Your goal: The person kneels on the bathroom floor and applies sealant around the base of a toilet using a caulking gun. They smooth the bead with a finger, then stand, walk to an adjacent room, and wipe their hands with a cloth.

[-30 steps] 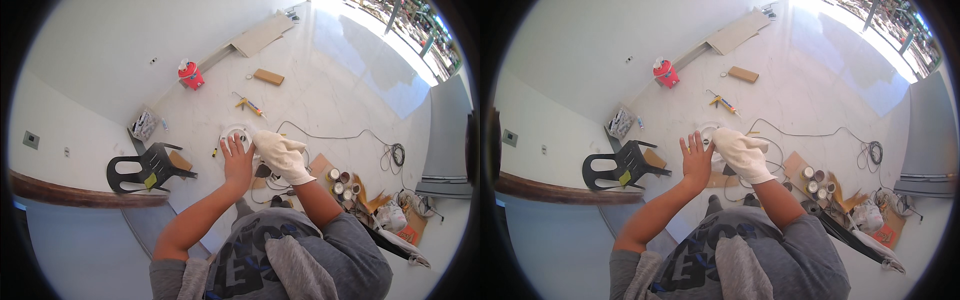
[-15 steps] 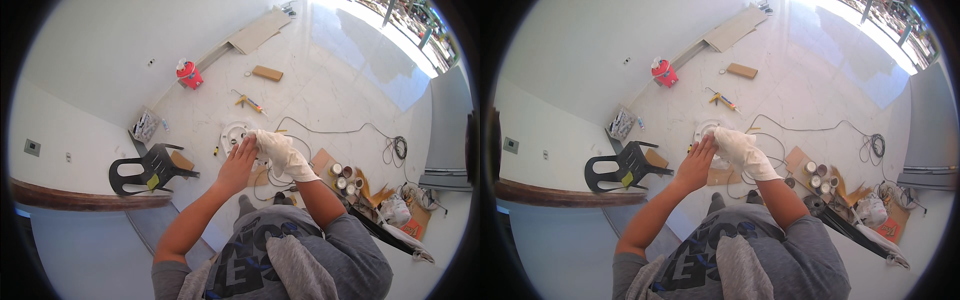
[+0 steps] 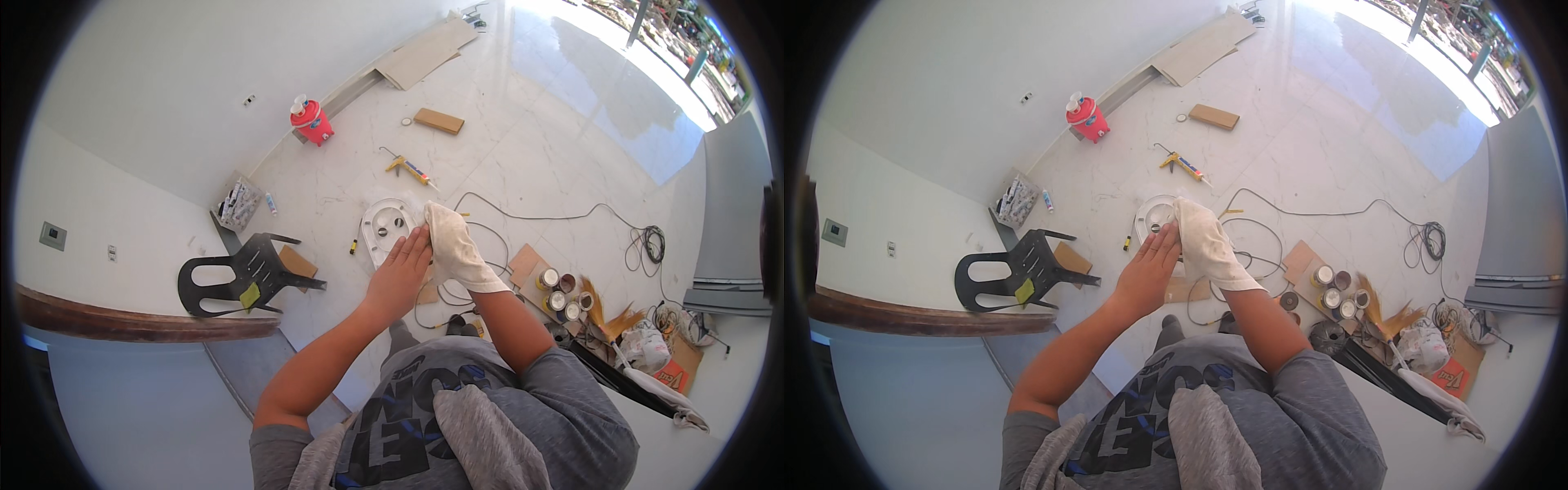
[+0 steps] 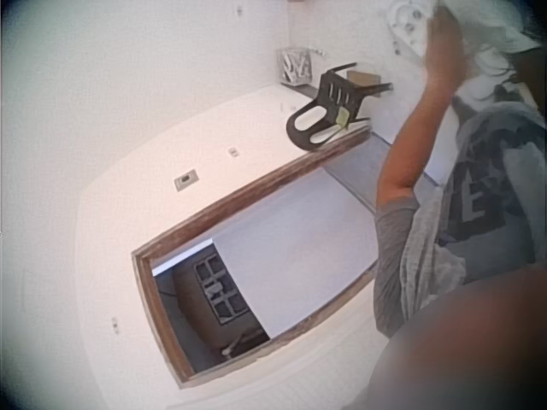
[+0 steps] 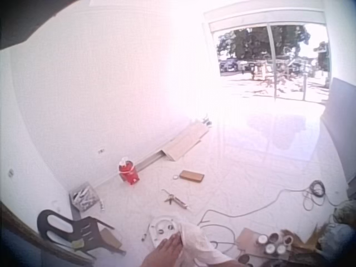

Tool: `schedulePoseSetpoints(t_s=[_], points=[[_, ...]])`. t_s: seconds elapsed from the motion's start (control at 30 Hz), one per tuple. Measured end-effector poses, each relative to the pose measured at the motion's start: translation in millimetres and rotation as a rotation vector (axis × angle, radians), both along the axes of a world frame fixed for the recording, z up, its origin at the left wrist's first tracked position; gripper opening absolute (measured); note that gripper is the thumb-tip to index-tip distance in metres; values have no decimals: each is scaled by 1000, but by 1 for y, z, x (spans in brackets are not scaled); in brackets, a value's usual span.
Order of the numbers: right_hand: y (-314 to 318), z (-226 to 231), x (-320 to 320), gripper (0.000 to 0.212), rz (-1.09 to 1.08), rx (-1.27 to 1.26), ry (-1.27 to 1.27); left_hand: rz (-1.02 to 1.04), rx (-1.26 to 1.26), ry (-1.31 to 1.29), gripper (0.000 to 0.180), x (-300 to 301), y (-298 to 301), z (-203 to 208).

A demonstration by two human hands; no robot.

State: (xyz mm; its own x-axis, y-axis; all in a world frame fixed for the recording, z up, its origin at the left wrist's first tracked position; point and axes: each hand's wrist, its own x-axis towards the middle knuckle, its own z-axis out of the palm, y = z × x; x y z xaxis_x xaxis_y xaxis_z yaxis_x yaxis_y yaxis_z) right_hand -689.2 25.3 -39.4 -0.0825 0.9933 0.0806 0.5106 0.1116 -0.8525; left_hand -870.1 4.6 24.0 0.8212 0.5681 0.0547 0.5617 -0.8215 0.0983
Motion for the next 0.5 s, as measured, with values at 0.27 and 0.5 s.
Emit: schedulePoseSetpoints(t_s=[0.27,0.5], points=[[-36,6,12,31,242,149,-257,7,289,438,61,-1,1,-18],[-24,-77,-25,30,68,559,-630,32,259,398,57,0,9,-47]])
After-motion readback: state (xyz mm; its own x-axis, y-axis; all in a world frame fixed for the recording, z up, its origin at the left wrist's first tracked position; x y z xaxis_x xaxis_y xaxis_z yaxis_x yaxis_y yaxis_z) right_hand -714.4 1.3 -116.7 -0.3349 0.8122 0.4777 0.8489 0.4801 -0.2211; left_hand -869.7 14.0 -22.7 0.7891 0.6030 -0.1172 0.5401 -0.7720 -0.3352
